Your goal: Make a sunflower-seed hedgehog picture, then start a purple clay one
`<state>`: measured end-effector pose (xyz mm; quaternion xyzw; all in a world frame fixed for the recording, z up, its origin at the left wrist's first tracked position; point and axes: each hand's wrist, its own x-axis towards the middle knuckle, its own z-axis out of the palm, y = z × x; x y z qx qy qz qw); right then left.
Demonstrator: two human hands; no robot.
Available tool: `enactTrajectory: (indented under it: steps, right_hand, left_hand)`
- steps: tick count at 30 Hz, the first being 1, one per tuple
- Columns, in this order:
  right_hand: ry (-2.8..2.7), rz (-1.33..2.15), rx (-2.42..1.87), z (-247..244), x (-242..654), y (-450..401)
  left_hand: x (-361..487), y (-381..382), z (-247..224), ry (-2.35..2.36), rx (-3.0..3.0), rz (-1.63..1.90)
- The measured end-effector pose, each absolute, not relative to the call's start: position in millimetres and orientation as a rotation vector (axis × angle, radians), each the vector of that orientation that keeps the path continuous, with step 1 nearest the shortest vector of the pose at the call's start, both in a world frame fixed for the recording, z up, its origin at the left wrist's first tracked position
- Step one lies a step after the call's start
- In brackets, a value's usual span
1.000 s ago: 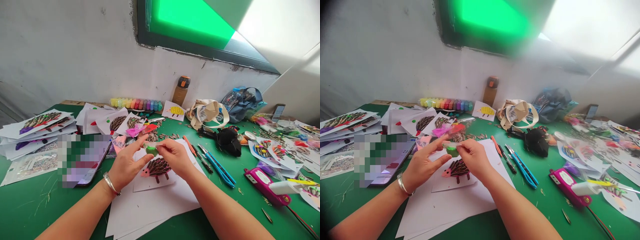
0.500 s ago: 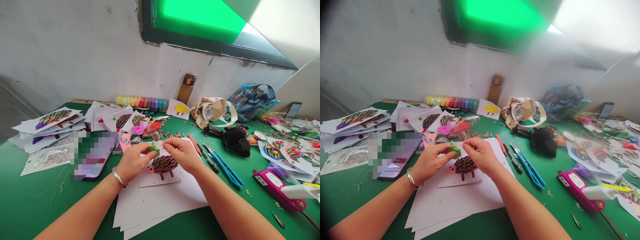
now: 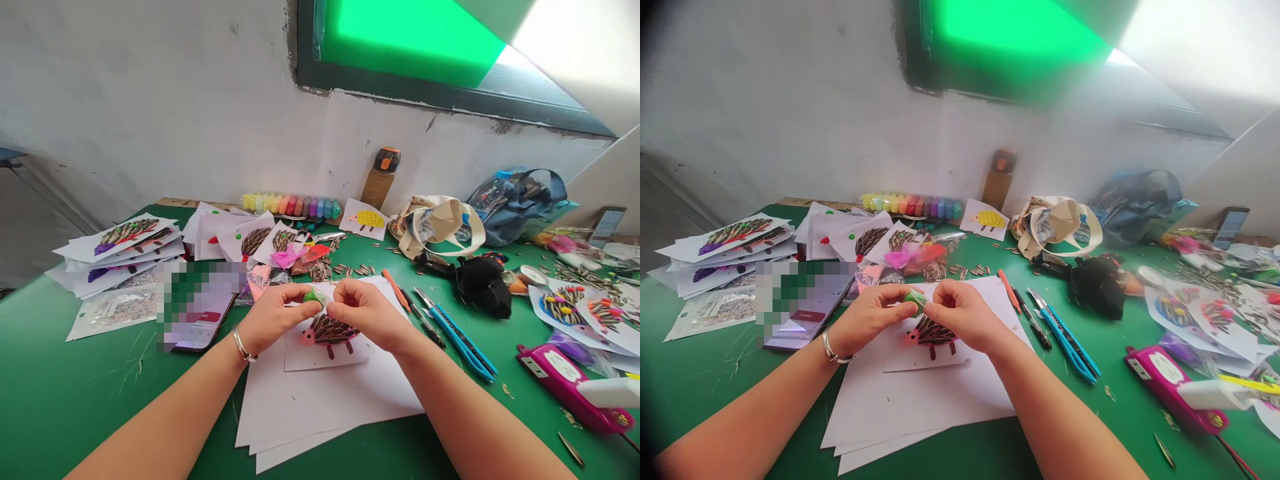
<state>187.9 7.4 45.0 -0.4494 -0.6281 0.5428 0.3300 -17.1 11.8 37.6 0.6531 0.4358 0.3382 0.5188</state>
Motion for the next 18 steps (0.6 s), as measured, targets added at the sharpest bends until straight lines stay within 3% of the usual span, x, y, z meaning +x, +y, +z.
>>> enactTrajectory:
  steps: [8, 18]
  right_hand:
    - [-1.58, 1.636, -1.071, 46.5, 188.0, 6.0]
    - [-1.703, 1.437, -1.217, 46.6, 186.4, 7.6]
  left_hand:
    - [-16.2, 11.8, 38.4, 1.043, 1.497, 0.788]
    - [-13.5, 9.0, 44.1, 1.082, 1.584, 0.749]
